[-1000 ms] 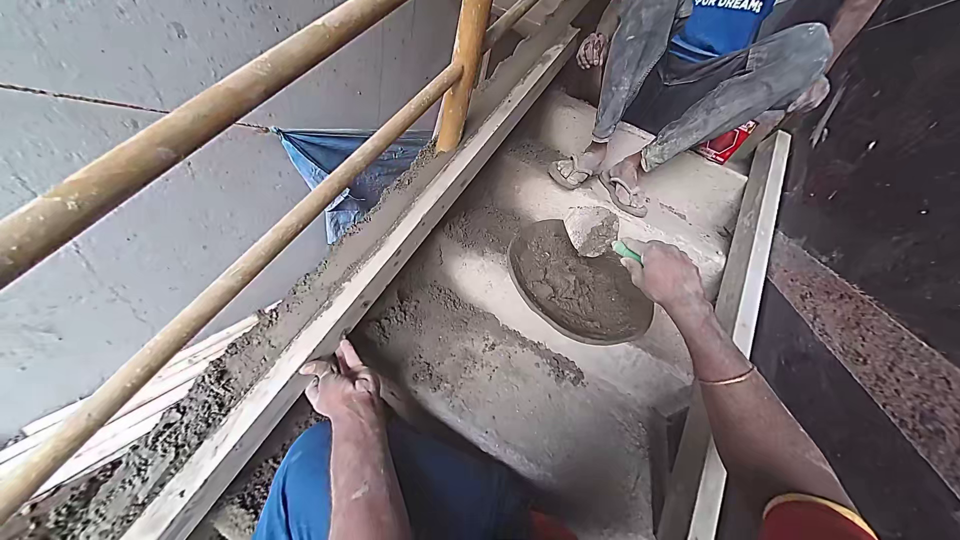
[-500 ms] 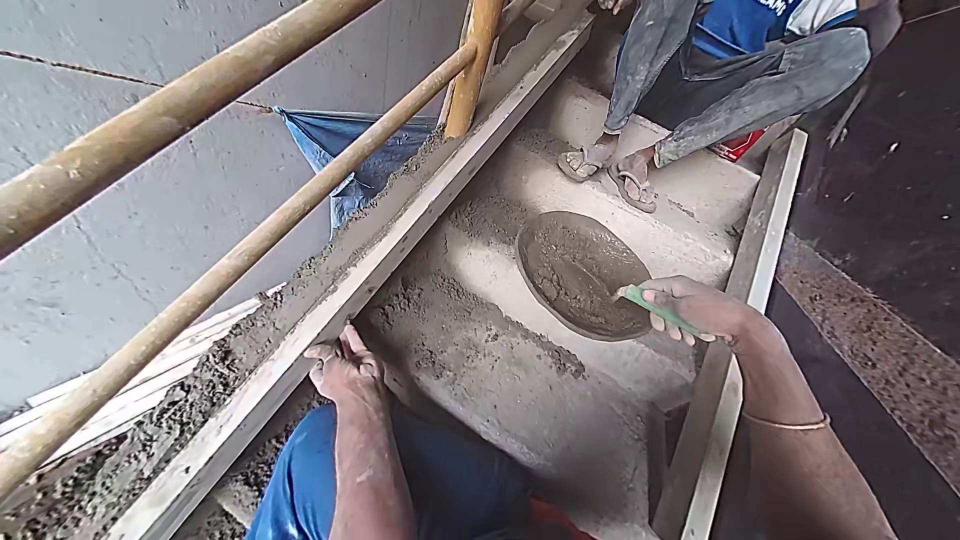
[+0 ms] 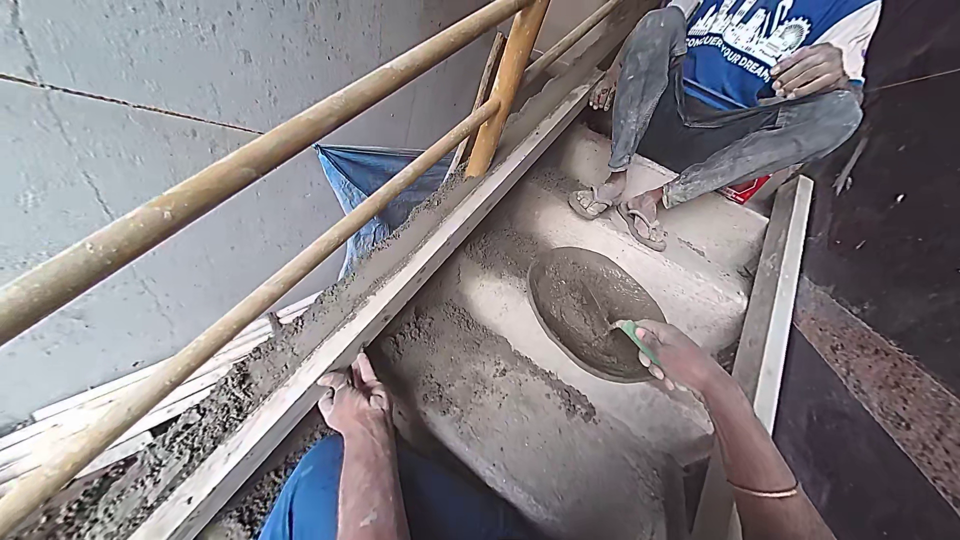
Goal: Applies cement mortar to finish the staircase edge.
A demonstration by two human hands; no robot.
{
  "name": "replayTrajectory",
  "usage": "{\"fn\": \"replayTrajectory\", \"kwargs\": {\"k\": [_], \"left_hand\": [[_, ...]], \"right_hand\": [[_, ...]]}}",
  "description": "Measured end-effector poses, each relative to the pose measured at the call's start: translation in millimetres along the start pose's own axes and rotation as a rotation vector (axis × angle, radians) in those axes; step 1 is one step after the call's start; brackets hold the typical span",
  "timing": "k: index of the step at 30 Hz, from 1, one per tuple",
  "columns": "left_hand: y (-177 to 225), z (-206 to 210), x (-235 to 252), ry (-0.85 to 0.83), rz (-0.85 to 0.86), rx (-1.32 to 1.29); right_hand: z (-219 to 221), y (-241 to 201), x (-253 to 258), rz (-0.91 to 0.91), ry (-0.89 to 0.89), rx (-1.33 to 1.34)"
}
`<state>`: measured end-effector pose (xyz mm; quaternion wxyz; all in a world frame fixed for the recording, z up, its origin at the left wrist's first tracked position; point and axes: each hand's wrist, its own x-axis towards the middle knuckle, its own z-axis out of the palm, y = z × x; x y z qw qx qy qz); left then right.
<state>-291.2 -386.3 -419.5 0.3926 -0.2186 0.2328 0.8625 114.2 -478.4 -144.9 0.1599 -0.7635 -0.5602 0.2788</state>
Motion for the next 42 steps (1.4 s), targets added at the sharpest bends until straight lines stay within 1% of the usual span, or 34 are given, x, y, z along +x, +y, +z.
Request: {"fn": "replayTrajectory", "kwargs": {"k": [2,4,6,8,10,13,16,18,19,20,22,23,26,28,30,32,34,36,39,42], "left_hand": [[0.6,-1.0,0.9,-0.004,0.001,0.005],[1.7,0.4,0.0,-0.004,0.003,-0.004],[2.2,1.8,-0.2,-0.008,0.004,0.0],[1.9,-0.4,-1.5,-0.006,-0.001,0.012],[3.1,0.5,-0.2,-0.001,0.004,0.013],[3.2,0.6,-2.0,-0.01,0.001,0.008],[3.2,2.2,-2.6,-0.006,0.01,0.01],[2.3,1.5,-1.8,-0.004,0.014,0.015],[2.3,1.4,-1.9,-0.001,0.015,0.021],[2.8,1.7,-1.9,0.002,0.011,0.023],[3.4,1.1,-2.0,0.007,0.01,0.025],[3.5,2.3,-1.6,0.008,0.01,0.024],[4.0,0.6,-1.2,0.018,0.008,0.021],[2.3,5.5,-0.2,0.015,0.008,0.005],[3.7,1.5,-1.8,0.011,0.003,0.021],[3.0,3.8,-2.5,0.008,0.002,0.013],[2.6,2.4,-2.1,0.009,0.005,0.007],[2.7,2.7,-2.6,0.001,0.006,0.003],[3.3,2.2,-4.7,-0.011,0.008,0.011],[2.3,1.6,-1.2,-0.027,0.01,0.008]], "right_hand": [[14.1,-9.0,3.2,-0.051,-0.091,0.044],[34.6,-16.2,25.3,-0.045,-0.165,-0.047],[51.4,-17.3,55.4,0.0,-0.107,-0.169],[54.6,-13.3,67.5,0.025,-0.009,-0.177],[48.3,-14.4,60.1,0.04,0.053,-0.122],[29.9,-7.2,32.1,0.051,0.149,0.08],[16.2,-11.0,13.4,-0.014,0.174,0.247],[9.9,-14.4,7.4,-0.078,0.09,0.345],[8.1,-16.4,6.6,-0.09,0.02,0.338],[6.7,-16.8,7.6,-0.09,-0.065,0.284],[3.7,-4.2,15.0,-0.073,-0.21,0.084],[1.4,6.6,22.9,-0.048,-0.2,-0.053],[-7.7,47.0,44.5,0.084,0.063,-0.448],[-12.1,53.9,55.9,0.152,0.234,-0.612],[-13.7,72.8,50.5,0.141,0.326,-0.596],[-25.4,72.0,44.9,0.088,0.388,-0.539],[-28.4,55.1,29.0,0.06,0.455,-0.586],[-26.2,34.2,23.2,0.048,0.53,-0.691],[-29.3,13.1,31.7,0.026,0.506,-0.814],[-36.3,-12.8,27.0,-0.005,0.52,-0.821]]}}
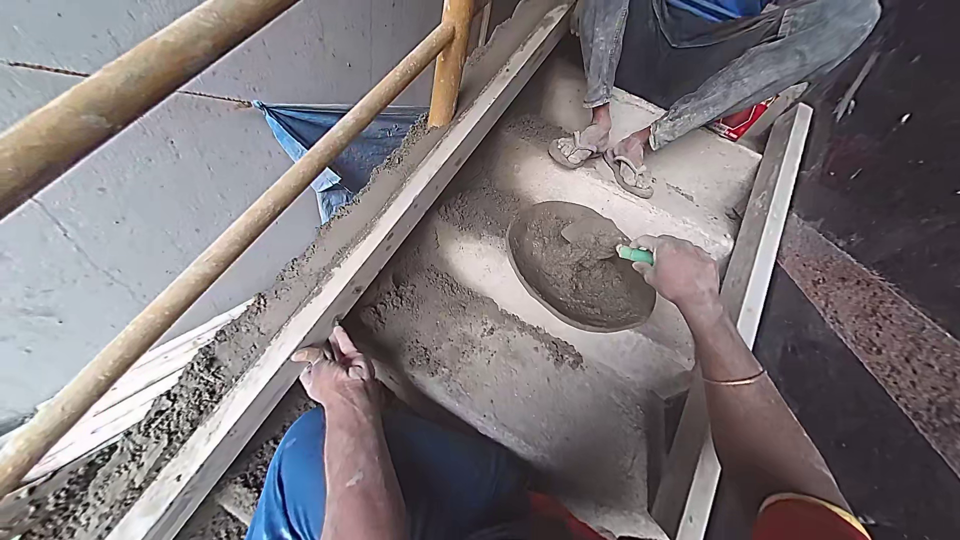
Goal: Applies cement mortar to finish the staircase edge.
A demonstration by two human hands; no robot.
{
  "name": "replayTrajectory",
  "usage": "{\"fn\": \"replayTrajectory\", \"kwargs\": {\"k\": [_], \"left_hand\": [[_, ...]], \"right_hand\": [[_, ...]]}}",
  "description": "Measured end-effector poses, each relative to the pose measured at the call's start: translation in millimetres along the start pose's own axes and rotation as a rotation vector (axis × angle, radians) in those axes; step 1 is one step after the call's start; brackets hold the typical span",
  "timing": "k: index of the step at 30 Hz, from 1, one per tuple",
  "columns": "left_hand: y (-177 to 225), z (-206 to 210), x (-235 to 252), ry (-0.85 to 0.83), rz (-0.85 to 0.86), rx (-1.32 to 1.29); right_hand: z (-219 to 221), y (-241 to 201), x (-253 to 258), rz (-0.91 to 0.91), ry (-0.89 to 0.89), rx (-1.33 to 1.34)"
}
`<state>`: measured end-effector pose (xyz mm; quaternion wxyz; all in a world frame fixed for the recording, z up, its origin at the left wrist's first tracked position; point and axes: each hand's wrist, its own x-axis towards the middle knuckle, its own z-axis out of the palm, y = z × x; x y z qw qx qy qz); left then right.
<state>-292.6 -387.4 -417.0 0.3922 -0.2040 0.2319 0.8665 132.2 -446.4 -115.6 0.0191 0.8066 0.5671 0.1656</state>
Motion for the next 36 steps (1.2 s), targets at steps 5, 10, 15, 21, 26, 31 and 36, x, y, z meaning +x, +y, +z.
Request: {"fn": "replayTrajectory", "kwargs": {"k": [5,10,15,21,26,31,36], "left_hand": [[0.0,0.5,-0.5,0.012,0.005,0.014],[-0.7,-0.7,0.2,0.003,-0.003,0.014],[0.7,-0.5,-1.5,-0.009,0.001,0.022],[-0.7,1.2,-0.6,0.002,0.003,-0.003],[1.1,0.4,-2.4,0.01,-0.01,0.008],[-0.2,0.9,-1.4,0.008,-0.006,0.008],[1.5,2.0,-4.2,0.008,-0.007,-0.003]], "right_hand": [[11.9,-4.1,-9.0,-0.073,-0.021,0.384],[52.4,31.6,11.8,0.039,-0.443,0.253],[9.6,67.1,10.2,0.258,-0.221,0.107],[59.1,13.9,9.5,0.19,-0.383,0.141],[62.6,36.0,13.0,0.088,-0.322,0.397],[12.3,32.6,-1.2,0.035,-0.141,0.134],[10.6,25.4,-8.6,-0.045,0.001,0.384]]}}
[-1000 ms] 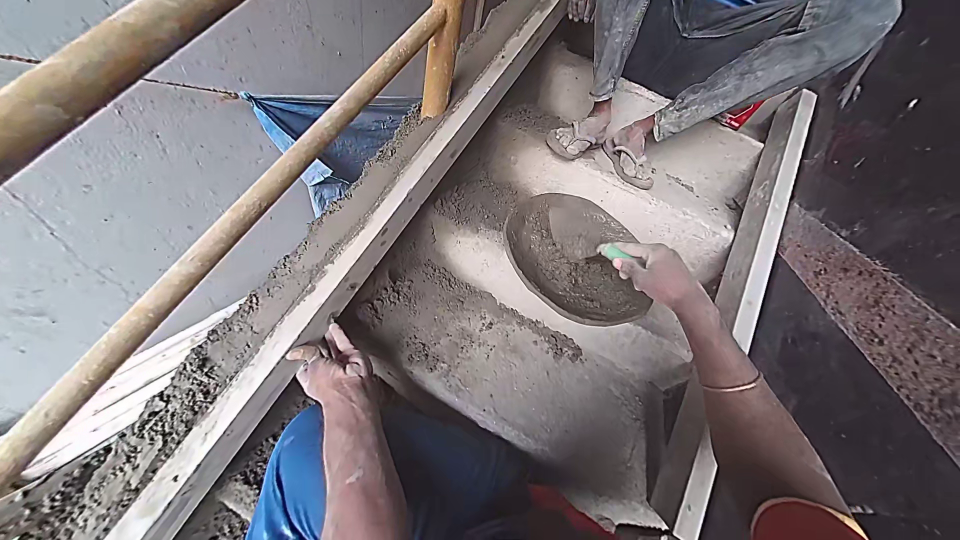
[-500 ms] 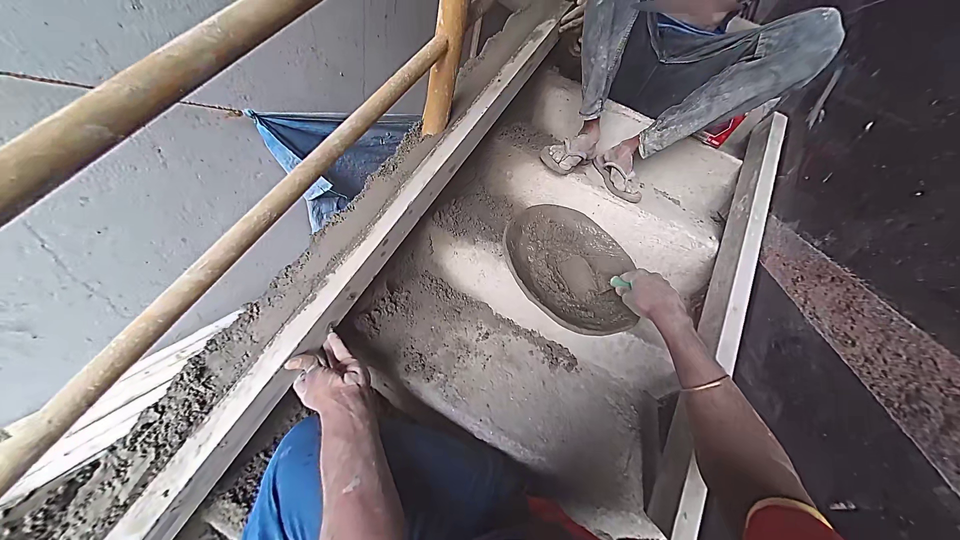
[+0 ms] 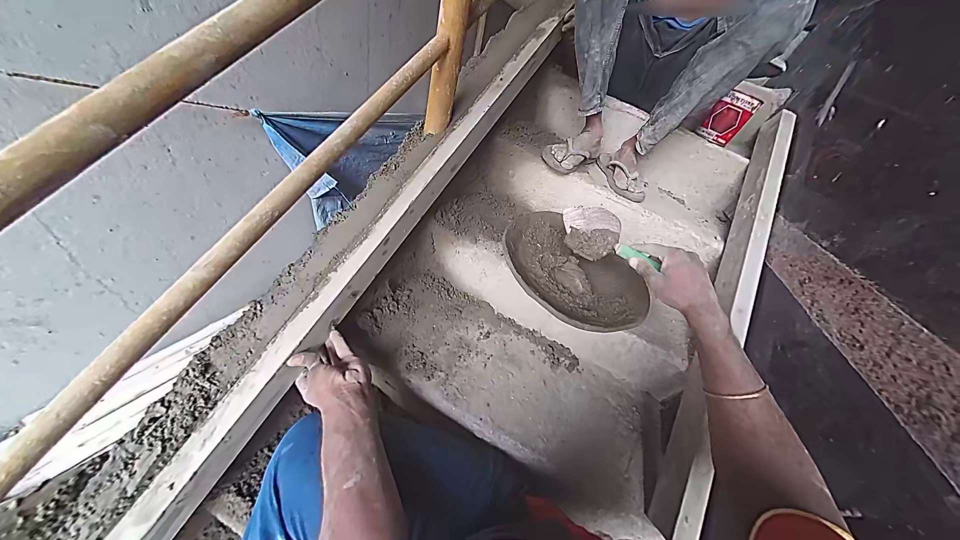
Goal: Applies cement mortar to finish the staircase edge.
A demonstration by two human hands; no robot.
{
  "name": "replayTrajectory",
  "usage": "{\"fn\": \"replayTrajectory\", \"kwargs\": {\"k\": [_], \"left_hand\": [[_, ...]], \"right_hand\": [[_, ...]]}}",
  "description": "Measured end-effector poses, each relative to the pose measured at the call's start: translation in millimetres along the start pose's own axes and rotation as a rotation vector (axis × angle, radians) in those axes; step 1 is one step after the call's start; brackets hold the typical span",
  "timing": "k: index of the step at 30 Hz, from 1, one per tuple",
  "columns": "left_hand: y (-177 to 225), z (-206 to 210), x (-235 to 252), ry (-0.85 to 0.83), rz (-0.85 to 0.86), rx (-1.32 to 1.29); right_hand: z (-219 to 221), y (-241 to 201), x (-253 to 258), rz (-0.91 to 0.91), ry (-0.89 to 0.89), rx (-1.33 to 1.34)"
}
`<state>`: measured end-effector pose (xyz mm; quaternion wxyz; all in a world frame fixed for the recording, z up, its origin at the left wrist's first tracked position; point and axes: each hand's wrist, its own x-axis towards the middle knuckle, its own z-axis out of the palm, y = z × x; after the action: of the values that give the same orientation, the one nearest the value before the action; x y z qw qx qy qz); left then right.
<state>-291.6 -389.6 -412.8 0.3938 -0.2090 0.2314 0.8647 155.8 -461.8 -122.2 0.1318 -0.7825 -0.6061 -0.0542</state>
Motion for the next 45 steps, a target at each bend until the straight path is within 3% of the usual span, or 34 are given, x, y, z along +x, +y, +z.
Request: {"fn": "replayTrajectory", "kwargs": {"k": [2,5,8,12,13,16,17,20,24,27,29,31,32,34,36,38,39,41,45], "left_hand": [[-0.5,0.0,0.3,0.003,0.004,0.003],[0.4,-4.6,2.0,-0.016,0.011,0.027],[-0.2,-2.5,1.9,-0.025,0.011,0.027],[-1.9,-4.7,3.8,-0.027,0.011,0.017],[-2.2,-5.1,4.2,-0.032,0.013,0.018],[-0.3,-4.7,3.6,-0.03,0.017,0.026],[0.6,-3.3,4.6,-0.025,0.019,0.028],[-0.3,-5.0,3.6,-0.017,0.021,0.034],[-2.0,-4.7,2.8,-0.011,0.009,0.007],[2.0,-1.2,3.7,0.034,0.014,-0.025],[0.0,-1.0,4.0,0.051,-0.001,-0.031],[-1.5,1.8,7.1,0.051,-0.007,-0.053],[-2.4,2.2,8.6,0.049,-0.001,-0.061],[-6.7,-1.6,10.0,0.075,0.012,-0.072],[-4.3,-2.9,11.1,0.099,0.02,-0.084],[-3.3,-2.1,11.9,0.117,0.0,-0.094],[-2.7,-1.7,12.2,0.125,-0.009,-0.097],[-1.6,-0.6,12.9,0.144,-0.022,-0.09],[1.2,-1.2,12.8,0.175,-0.04,-0.062]], "right_hand": [[21.3,10.2,8.8,-0.035,-0.087,0.15],[34.2,20.4,19.2,0.111,-0.327,-0.13],[8.9,19.4,17.1,0.143,-0.149,-0.246],[21.5,54.9,17.6,0.003,0.24,0.033],[31.2,64.0,20.5,0.001,0.219,0.019],[30.9,63.8,29.8,0.193,-0.188,-0.394],[27.7,62.8,31.8,0.201,-0.215,-0.408],[37.5,85.6,30.6,0.131,0.026,-0.1],[34.0,79.9,22.9,0.202,-0.084,-0.402],[45.9,96.7,30.2,0.098,0.002,-0.211],[41.9,90.5,33.3,0.165,-0.086,-0.381],[28.9,69.8,29.6,0.174,-0.029,-0.425],[22.6,60.8,24.6,0.132,0.033,-0.318],[18.9,37.6,11.5,-0.017,0.158,0.047],[40.2,-12.3,-7.1,-0.234,0.188,0.529],[78.5,-81.7,-31.7,-0.381,-0.039,1.15],[101.5,-120.2,-44.7,-0.405,-0.176,1.331],[156.3,-193.9,-60.0,-0.41,-0.259,1.402],[261.4,-300.5,-46.2,-0.349,-0.117,1.261]]}}
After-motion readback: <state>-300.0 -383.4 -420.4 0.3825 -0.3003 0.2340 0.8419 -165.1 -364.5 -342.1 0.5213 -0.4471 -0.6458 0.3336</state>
